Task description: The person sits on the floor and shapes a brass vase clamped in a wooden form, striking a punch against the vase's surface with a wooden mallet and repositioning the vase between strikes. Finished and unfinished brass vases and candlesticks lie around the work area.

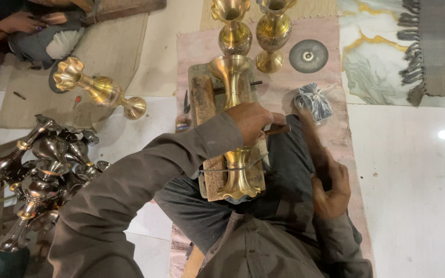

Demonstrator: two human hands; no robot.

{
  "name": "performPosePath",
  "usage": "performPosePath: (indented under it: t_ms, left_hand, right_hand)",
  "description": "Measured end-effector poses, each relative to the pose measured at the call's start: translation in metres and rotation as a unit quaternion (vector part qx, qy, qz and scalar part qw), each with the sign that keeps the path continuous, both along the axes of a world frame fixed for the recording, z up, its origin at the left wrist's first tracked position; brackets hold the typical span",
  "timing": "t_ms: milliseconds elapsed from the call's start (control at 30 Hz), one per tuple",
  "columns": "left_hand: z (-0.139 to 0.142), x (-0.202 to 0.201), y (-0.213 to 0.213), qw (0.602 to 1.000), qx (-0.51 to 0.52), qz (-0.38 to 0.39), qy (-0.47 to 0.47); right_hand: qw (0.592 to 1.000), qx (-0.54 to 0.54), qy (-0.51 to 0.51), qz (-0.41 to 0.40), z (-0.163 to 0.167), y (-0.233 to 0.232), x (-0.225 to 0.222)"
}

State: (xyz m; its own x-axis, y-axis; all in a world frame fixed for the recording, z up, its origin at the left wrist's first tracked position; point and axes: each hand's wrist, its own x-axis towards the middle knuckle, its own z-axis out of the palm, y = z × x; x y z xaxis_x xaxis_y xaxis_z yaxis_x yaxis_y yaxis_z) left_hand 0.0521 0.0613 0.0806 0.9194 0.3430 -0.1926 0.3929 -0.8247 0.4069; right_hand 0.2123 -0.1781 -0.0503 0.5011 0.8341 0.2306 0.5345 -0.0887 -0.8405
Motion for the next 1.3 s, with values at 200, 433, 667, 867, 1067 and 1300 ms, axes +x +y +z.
performPosePath:
  t_ms: [200,433,667,867,1067,1300]
  left_hand:
    - [0.006,0.001,0.000,0.997,-0.014,0.013,0.073]
    - [0.007,0.004,-0.001,0.999,0.021,-0.025,0.043]
    - [0.005,0.009,0.001,0.996,0.004,-0.033,0.079]
    - [0.005,0.005,0.003,0.997,0.008,-0.071,0.033]
    - [0.001,0.007,0.005,0.995,0.013,-0.092,0.037]
    - [-0.005,0.012,0.006,0.992,0.023,-0.105,0.059]
  right_hand:
    - [0.985,0.066,0.161,-0.005,-0.002,-0.004,-0.015]
    - [0.999,-0.006,0.041,0.006,0.000,-0.005,-0.017]
    - [0.999,0.013,0.046,0.012,-0.006,-0.009,-0.011]
    - [1.000,0.023,0.015,-0.014,-0.015,-0.014,-0.024]
    - [0.999,0.031,0.029,-0.014,-0.018,-0.015,-0.030]
    - [0.995,-0.092,-0.025,-0.035,-0.024,-0.019,-0.032]
